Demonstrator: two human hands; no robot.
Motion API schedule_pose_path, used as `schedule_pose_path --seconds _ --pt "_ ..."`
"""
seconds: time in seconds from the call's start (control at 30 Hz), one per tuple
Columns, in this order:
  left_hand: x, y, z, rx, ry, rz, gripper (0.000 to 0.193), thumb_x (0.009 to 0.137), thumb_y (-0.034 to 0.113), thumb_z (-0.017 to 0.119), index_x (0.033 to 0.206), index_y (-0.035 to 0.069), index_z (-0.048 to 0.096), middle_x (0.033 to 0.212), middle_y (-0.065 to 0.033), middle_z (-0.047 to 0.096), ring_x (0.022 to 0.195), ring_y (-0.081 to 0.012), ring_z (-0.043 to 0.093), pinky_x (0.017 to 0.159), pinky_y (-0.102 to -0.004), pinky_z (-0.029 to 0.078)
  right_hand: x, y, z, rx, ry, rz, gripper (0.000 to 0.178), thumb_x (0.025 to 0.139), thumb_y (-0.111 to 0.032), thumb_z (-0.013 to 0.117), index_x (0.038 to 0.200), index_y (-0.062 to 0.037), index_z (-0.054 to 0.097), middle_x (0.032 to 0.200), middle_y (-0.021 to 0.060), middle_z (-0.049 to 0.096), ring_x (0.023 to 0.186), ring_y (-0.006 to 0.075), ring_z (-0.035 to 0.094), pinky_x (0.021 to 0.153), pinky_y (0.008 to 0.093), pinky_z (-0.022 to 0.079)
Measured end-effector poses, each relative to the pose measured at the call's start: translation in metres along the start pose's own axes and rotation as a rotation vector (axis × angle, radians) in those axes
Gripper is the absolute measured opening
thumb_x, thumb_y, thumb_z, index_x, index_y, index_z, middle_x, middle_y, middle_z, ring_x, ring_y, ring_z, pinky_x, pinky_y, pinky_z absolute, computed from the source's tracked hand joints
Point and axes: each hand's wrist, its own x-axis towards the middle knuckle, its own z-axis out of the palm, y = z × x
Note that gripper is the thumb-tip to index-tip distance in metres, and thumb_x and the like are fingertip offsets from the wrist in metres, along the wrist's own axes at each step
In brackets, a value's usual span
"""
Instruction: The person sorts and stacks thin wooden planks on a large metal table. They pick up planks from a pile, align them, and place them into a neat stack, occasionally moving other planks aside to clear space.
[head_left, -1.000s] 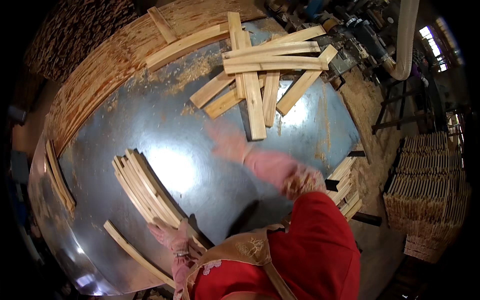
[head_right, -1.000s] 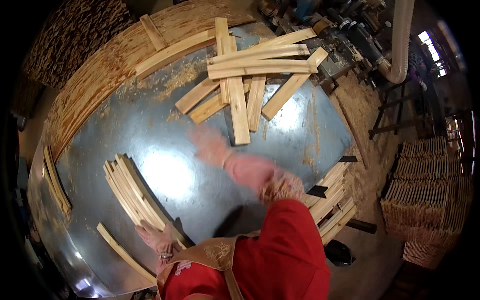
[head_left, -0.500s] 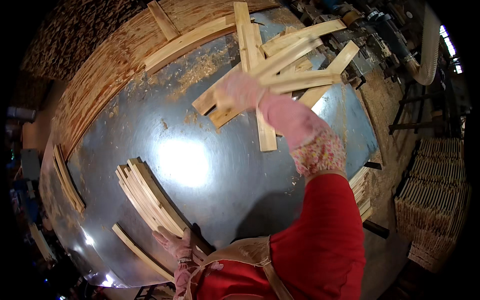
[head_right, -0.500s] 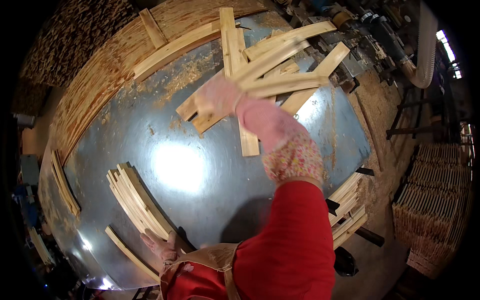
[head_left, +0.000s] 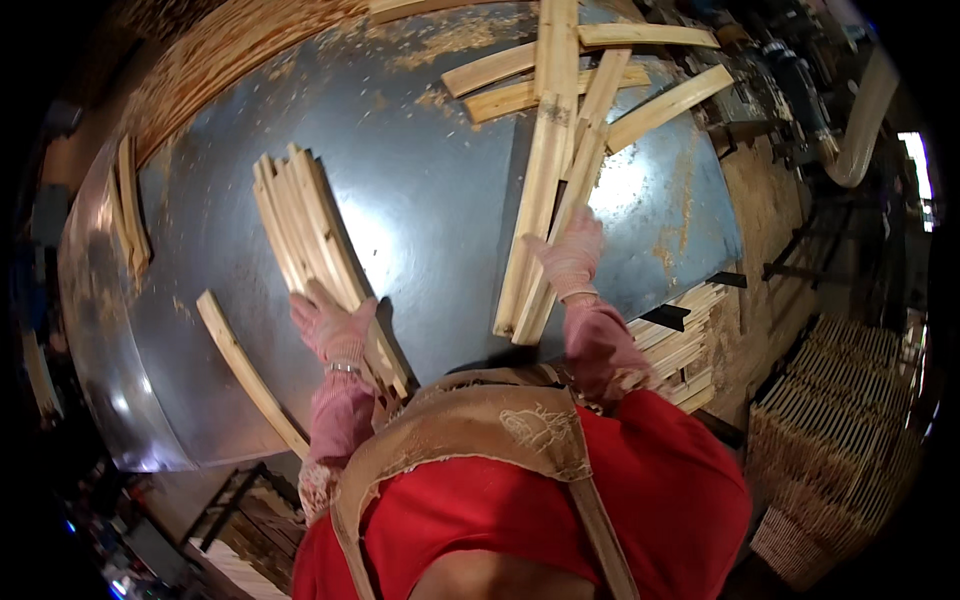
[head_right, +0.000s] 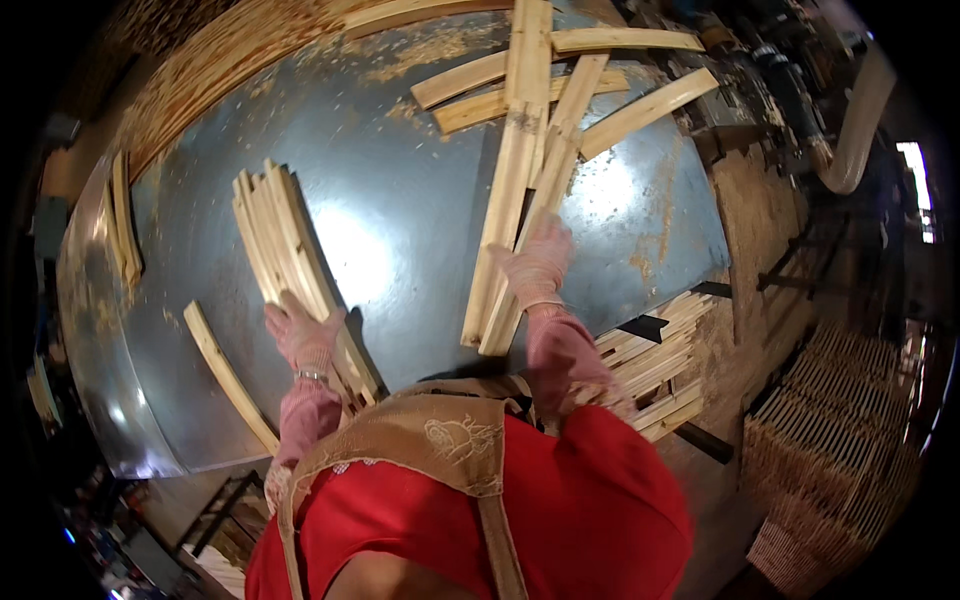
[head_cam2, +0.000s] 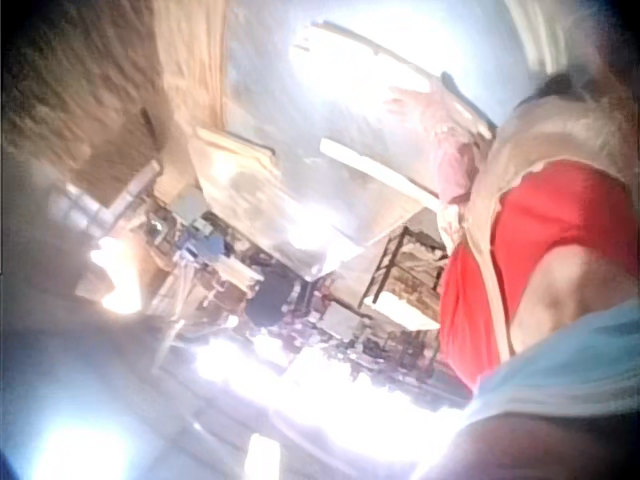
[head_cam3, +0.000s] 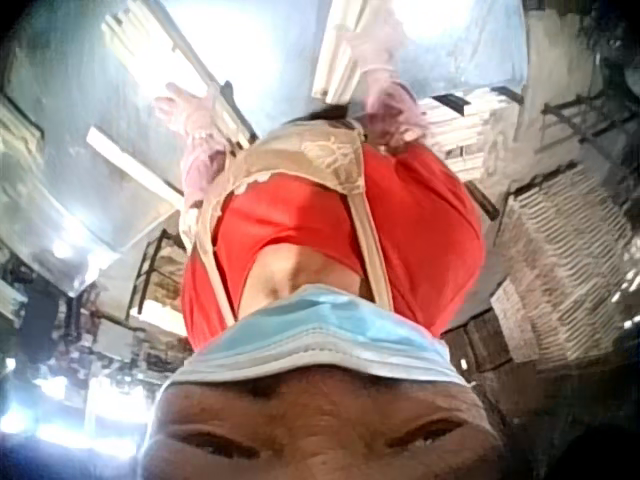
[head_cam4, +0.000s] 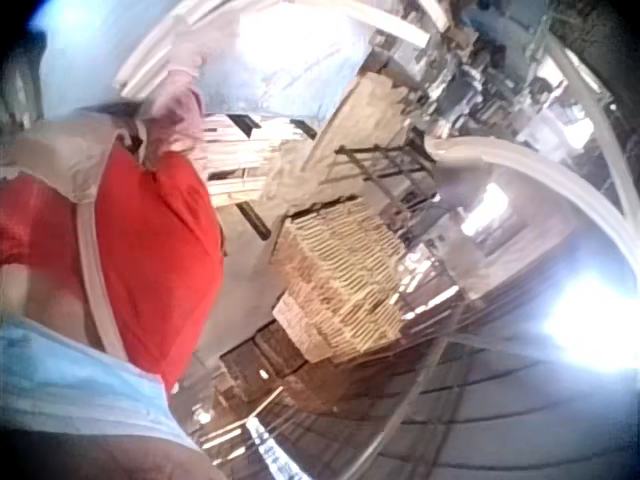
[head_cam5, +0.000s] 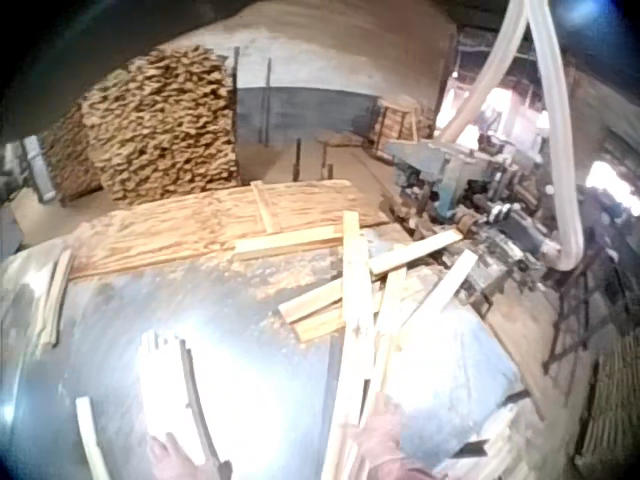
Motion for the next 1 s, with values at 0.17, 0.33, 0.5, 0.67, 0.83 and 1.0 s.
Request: schedule_pose_path --seconds 0.17,0.33,0.5,0.67,0.83,1.0 --pt "0.001 0.003 -0.035 -0.132 -0.208 -0.051 0.125 0.078 0.055 0.086 0.175 0.02 0.017 0.182 -0.0183 0.007 0.164 -0.0444 0.019 0.126 -0.0532 0.037 -0.03 -0.05 -0.013 0.232 -0.25 0.429 0.129 0.077 -0.068 0.086 0.168 -0.0005 0.025 0.168 0.0273 0.036 0.155 0.0469 0.035 0.129 0.0545 0.029" --pt "0.013 -0.047 -0.025 -0.516 -0.136 0.029 0.12 0.075 0.037 0.087 0.173 0.017 0.019 0.179 -0.0187 0.014 0.16 -0.0443 0.026 0.121 -0.0521 0.046 -0.032 -0.067 -0.007 0.35 -0.217 0.468 0.124 0.076 -0.056 0.09 0.168 -0.0042 0.024 0.166 0.0291 0.039 0.146 0.0513 0.047 0.123 0.0569 0.039" --pt "0.052 -0.147 0.02 -1.867 -0.453 0.177 0.104 0.079 0.009 0.073 0.17 0.005 0.025 0.154 -0.0207 0.054 0.127 -0.0355 0.067 0.106 -0.0498 0.059 -0.013 -0.021 0.037 0.655 -0.105 0.46 0.106 0.08 -0.039 0.088 0.161 -0.0019 0.032 0.142 0.03 0.064 0.132 0.0454 0.063 0.109 0.0541 0.05" --pt "0.016 -0.164 0.005 -2.609 -0.881 0.099 0.081 0.085 0.038 0.086 0.152 0.005 0.055 0.137 -0.0187 0.07 0.113 -0.0363 0.075 0.091 -0.0533 0.068 -0.028 -0.099 -0.009 0.315 -0.268 0.474 0.104 0.082 -0.041 0.086 0.162 -0.0056 0.029 0.145 0.0297 0.062 0.13 0.0486 0.064 0.111 0.0538 0.052" --pt "0.006 -0.149 0.005 -2.922 -0.81 0.365 0.079 0.091 0.041 0.081 0.154 0.003 0.052 0.139 -0.0213 0.069 0.115 -0.0359 0.075 0.092 -0.0533 0.069 -0.021 -0.125 -0.008 0.314 -0.289 0.601 0.105 0.082 -0.032 0.083 0.163 -0.0033 0.023 0.15 0.0377 0.053 0.136 0.0493 0.06 0.116 0.0526 0.049" --pt "0.013 -0.144 0.025 -3.055 -0.905 0.609 0.078 0.096 0.043 0.078 0.156 0.003 0.05 0.14 -0.0238 0.068 0.121 -0.036 0.074 0.094 -0.0541 0.068 -0.048 -0.137 0.018 0.775 -0.279 0.263 0.12 0.081 -0.031 0.085 0.171 0.0048 0.014 0.155 0.0309 0.054 0.14 0.0402 0.059 0.121 0.0369 0.04"
